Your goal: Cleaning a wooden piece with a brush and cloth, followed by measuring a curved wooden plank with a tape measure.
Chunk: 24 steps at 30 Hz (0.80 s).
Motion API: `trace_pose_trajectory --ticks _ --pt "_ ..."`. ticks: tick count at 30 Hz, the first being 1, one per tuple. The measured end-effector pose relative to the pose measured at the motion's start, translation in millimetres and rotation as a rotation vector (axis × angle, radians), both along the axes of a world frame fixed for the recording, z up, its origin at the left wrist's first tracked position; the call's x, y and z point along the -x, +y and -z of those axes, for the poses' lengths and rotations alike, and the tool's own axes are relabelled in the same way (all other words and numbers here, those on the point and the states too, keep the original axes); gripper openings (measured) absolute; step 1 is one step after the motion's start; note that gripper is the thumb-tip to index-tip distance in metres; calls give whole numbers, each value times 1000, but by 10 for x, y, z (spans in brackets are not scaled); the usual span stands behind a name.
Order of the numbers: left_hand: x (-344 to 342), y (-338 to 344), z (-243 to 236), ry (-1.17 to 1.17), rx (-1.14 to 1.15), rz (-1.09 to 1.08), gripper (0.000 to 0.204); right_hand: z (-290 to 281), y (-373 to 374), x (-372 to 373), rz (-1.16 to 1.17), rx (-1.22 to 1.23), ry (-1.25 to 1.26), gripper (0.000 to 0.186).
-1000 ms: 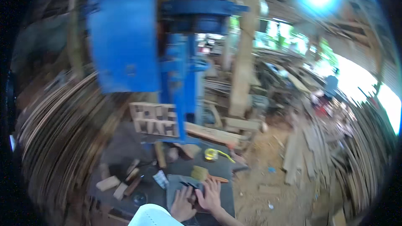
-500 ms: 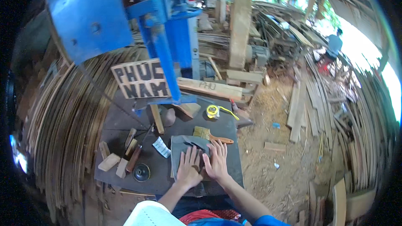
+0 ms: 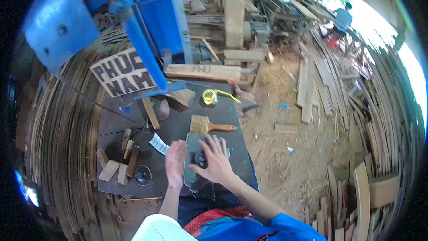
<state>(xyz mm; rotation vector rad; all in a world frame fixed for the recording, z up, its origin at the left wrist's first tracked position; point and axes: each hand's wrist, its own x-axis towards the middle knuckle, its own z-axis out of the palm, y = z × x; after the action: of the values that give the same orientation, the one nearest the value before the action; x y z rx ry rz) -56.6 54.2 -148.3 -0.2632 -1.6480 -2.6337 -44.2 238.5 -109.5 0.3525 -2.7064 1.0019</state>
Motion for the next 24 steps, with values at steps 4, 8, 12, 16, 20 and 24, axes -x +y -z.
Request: trace_pose_trajectory --ticks 4,8,12,16,20,24 --pt "89 -284 138 8 46 -62 70 111 -165 -150 -206 -249 -42 112" --pt "87 -306 215 -39 89 -114 81 336 -205 -15 -353 -404 66 85" --pt "50 -217 255 22 237 -174 77 405 27 74 -602 -389 96 68" --pt "16 -191 247 156 448 -198 71 176 282 65 -544 -437 -17 61" --pt "1 -90 73 190 494 -180 74 215 156 320 -194 -484 -4 60" --pt "-68 -175 -8 171 485 -221 78 460 -429 352 -222 -450 71 67"
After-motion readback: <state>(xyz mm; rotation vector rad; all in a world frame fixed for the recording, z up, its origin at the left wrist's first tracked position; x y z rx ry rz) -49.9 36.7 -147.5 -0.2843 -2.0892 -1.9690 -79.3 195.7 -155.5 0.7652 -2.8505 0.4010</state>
